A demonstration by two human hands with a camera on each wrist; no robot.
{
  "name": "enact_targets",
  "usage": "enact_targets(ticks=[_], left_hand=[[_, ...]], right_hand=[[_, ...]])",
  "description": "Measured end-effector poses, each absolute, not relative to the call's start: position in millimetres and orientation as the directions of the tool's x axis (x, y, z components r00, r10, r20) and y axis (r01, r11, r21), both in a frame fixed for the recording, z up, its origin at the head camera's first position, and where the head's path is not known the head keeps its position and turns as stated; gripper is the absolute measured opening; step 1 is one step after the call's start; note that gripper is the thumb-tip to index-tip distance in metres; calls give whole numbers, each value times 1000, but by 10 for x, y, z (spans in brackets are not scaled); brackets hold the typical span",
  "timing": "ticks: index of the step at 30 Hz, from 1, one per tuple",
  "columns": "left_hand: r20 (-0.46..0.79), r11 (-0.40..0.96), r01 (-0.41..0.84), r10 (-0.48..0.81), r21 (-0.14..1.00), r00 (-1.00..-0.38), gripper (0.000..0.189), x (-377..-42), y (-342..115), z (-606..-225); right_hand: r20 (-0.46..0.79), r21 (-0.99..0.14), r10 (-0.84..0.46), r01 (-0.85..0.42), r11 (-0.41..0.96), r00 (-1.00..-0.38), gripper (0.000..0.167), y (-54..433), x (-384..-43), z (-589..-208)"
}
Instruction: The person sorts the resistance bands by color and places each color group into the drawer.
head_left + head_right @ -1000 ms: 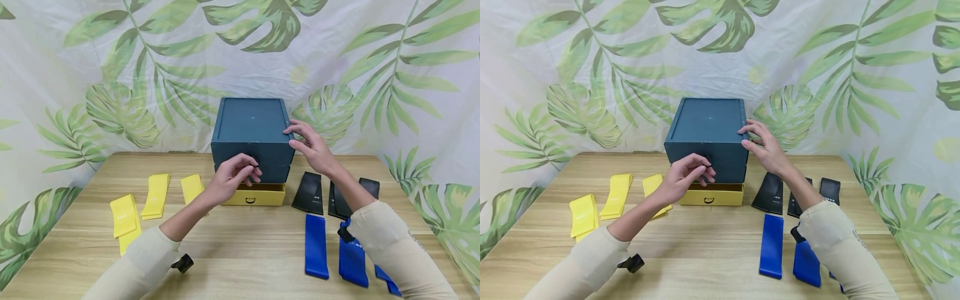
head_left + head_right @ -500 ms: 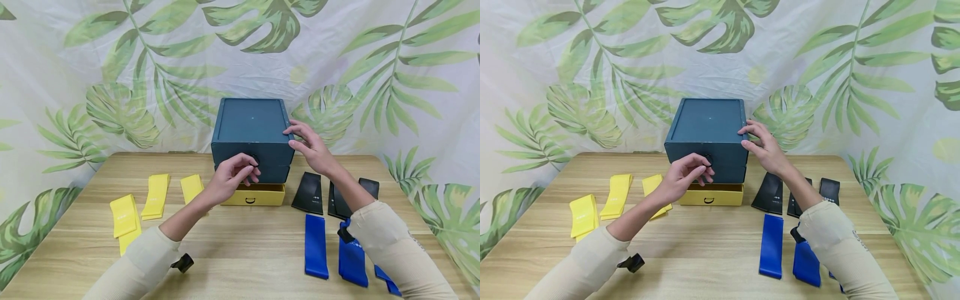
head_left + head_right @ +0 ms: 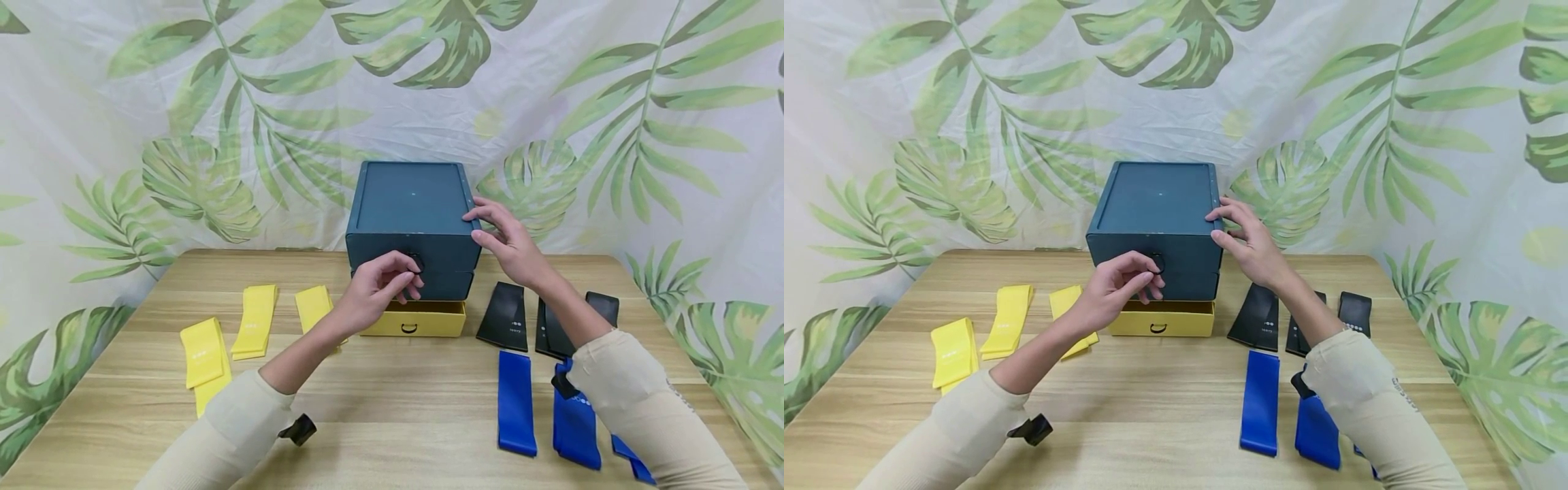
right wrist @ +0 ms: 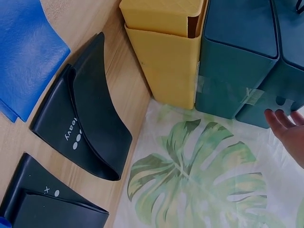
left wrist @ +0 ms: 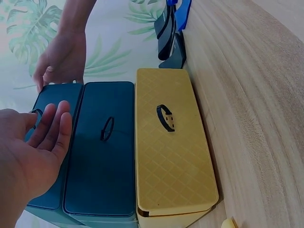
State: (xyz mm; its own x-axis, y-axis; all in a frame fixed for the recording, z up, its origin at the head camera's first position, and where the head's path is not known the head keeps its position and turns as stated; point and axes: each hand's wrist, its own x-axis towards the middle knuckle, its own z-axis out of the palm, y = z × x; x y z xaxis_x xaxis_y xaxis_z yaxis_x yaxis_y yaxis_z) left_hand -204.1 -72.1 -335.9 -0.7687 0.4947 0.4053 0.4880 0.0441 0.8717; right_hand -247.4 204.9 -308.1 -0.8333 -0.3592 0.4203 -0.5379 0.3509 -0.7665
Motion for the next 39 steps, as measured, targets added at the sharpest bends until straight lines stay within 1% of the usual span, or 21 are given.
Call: enact_targets(ticks=[5, 12, 20, 24, 27, 30, 35, 39], left_hand=[[375, 60, 467, 509, 882, -774, 15, -2015, -755, -3326], [323, 98, 442, 546, 892, -773, 14, -1951, -819, -3283], [307, 104, 465, 623, 879, -720, 11, -1788, -894, -3232], [320, 82, 483, 650, 872, -689, 11, -1761, -905, -3233], [332, 75, 495, 654, 865, -679, 11, -1757, -907, -3241], [334, 84, 503, 653, 860, -680, 13, -1750, -918, -3245], [321, 120, 502, 638, 857, -700, 18, -1714, -992, -3216], [346, 138, 528, 614, 838, -709, 20, -1688, -1113, -3177]], right_hand=[[415, -778, -366, -534, 331, -833, 32, 2053, -2477, -3078], [366, -820, -395, -492, 292, -843, 34, 2081, -2507, -3028], [356, -832, -391, -478, 282, -849, 33, 2084, -2514, -3002], [355, -830, -384, -477, 291, -852, 33, 2087, -2512, -3004], [356, -829, -386, -478, 290, -851, 33, 2082, -2505, -2999], [354, -830, -385, -476, 292, -852, 32, 2080, -2511, -3011], [355, -830, -379, -474, 293, -855, 31, 2081, -2522, -3038], [358, -830, -380, -477, 289, -853, 30, 2084, -2512, -3040]])
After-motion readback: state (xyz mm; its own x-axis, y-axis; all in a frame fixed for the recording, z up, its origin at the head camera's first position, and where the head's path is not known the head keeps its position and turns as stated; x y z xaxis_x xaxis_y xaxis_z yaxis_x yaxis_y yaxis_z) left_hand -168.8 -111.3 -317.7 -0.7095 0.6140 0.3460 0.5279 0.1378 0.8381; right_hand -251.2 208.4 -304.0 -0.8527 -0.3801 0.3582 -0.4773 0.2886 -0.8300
